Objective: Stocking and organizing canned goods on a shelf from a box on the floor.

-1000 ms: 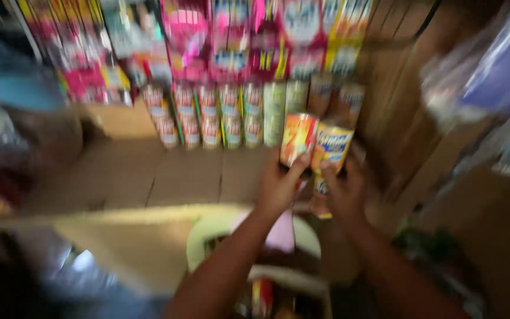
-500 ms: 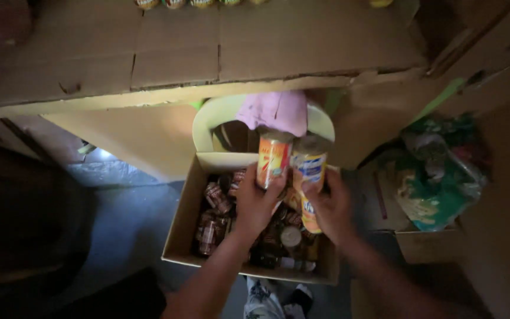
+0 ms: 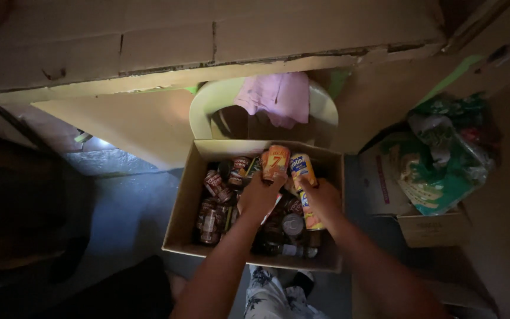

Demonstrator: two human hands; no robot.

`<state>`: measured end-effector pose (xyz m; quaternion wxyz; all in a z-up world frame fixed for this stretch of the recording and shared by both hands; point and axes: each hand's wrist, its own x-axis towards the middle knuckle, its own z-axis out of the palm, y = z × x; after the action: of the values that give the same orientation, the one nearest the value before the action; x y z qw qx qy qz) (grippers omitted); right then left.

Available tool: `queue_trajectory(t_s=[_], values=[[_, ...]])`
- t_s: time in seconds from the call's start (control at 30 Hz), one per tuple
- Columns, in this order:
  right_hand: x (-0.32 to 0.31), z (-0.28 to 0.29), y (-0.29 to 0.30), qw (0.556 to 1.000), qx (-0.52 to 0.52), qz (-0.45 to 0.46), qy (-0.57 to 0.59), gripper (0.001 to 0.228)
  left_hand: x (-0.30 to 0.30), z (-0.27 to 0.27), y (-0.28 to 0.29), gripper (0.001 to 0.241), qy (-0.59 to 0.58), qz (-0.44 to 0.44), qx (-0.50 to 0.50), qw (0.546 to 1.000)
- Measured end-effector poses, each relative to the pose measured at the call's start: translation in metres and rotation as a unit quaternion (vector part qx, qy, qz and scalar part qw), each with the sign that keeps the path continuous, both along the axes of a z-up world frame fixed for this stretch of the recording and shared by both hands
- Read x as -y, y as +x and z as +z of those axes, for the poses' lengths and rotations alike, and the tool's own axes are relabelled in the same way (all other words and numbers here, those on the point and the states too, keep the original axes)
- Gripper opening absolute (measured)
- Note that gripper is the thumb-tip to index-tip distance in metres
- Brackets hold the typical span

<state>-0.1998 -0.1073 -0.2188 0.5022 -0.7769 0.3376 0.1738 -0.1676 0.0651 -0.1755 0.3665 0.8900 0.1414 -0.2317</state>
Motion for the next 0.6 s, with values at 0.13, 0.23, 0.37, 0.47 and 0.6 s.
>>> queue_trajectory(t_s=[0.13,0.23,0.37,0.47,0.6], values=[[0.009,-0.043,0.004,0.996,0.046,0.031,-0.069,0.064,0.009,0.008,0.006,0.084,0.061,-0.067,0.0,0.996],[0.011,-0.047,-0.001,0.992,0.108,0.054,-0.034,0.059,0.017,0.017,0.006,0.091,0.095,-0.131,0.018,0.987],[0.006,-0.029,-0.015,0.969,0.146,0.098,-0.176,0.067,0.027,0.006,0.001,0.091,0.093,-0.155,-0.019,0.983],[0.0,0.003,-0.023,0.968,0.138,0.118,-0.173,0.06,0.03,0.016,-0.008,0.098,0.054,-0.135,-0.028,0.989],[0.002,0.003,-0.034,0.915,0.167,0.228,-0.287,0.072,0.033,-0.021,-0.018,0.104,-0.03,-0.089,-0.023,0.995]])
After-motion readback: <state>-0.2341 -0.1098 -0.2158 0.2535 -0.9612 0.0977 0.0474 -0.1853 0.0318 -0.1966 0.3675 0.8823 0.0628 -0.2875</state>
